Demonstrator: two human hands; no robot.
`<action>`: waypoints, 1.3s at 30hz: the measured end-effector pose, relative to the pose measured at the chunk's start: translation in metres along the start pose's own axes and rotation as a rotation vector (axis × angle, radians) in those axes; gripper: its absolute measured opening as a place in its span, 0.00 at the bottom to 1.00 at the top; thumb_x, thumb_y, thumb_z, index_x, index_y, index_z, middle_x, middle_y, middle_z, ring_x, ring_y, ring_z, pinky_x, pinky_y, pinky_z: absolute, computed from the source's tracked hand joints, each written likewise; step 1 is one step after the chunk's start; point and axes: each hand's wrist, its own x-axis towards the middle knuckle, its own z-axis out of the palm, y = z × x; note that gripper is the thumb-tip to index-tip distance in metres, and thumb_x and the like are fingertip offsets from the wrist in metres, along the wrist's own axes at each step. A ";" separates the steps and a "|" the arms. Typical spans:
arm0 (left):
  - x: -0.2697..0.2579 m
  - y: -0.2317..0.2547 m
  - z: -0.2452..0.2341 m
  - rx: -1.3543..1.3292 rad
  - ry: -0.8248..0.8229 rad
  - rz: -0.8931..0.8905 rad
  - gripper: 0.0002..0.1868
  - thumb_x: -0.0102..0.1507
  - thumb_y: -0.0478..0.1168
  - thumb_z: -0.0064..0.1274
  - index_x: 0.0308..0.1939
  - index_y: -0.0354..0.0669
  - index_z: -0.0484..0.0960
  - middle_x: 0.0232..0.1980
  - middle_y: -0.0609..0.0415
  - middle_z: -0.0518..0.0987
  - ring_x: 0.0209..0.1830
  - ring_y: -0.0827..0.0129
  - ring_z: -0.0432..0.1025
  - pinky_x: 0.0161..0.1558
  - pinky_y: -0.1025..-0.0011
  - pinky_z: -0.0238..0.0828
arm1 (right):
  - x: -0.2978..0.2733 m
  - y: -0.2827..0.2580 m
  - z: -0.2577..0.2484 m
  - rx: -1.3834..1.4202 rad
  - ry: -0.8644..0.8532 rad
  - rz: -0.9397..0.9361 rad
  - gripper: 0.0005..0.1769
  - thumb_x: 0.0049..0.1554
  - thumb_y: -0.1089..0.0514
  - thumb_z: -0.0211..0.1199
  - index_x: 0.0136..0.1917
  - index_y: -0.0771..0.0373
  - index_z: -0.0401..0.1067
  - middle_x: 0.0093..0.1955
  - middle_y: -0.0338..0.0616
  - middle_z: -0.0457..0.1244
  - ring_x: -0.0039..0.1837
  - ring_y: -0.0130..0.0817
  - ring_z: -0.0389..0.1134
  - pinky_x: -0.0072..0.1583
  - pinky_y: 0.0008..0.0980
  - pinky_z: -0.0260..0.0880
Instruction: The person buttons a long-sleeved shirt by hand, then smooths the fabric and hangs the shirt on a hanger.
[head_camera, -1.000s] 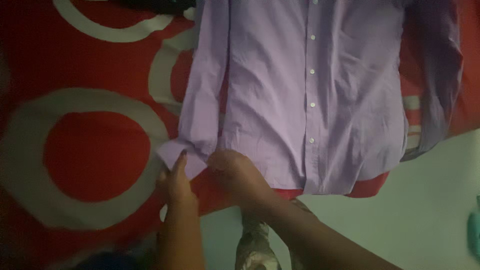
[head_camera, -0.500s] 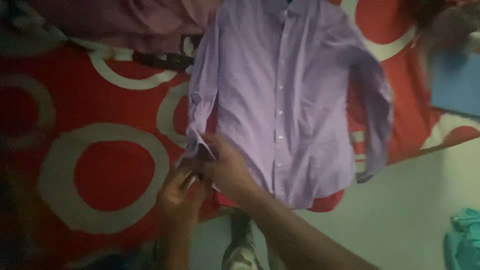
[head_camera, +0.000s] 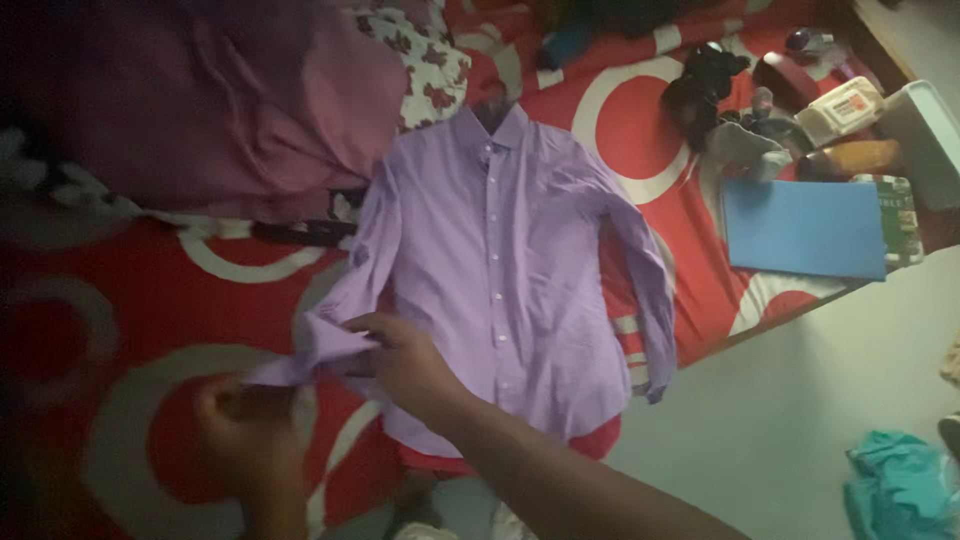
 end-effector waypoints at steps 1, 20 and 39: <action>0.002 0.003 -0.004 -0.005 -0.032 0.005 0.15 0.67 0.45 0.52 0.55 0.44 0.80 0.48 0.49 0.83 0.47 0.64 0.79 0.48 0.62 0.74 | 0.003 -0.006 0.006 0.044 -0.004 0.061 0.21 0.64 0.63 0.48 0.68 0.62 0.69 0.55 0.56 0.70 0.42 0.29 0.70 0.42 0.26 0.69; 0.105 -0.068 -0.038 -1.537 -0.633 -0.787 0.17 0.70 0.42 0.40 0.55 0.36 0.79 0.52 0.44 0.83 0.52 0.61 0.79 0.58 0.60 0.78 | 0.069 0.030 0.096 -0.269 0.506 -0.032 0.18 0.60 0.61 0.59 0.63 0.63 0.68 0.51 0.55 0.67 0.48 0.45 0.71 0.47 0.46 0.76; 0.099 -0.073 -0.070 -0.048 -0.344 0.444 0.26 0.61 0.45 0.60 0.61 0.41 0.74 0.52 0.51 0.76 0.47 0.66 0.74 0.43 0.64 0.75 | 0.015 0.018 0.119 -0.711 0.437 0.093 0.17 0.60 0.46 0.64 0.51 0.61 0.79 0.43 0.49 0.72 0.45 0.32 0.74 0.49 0.38 0.72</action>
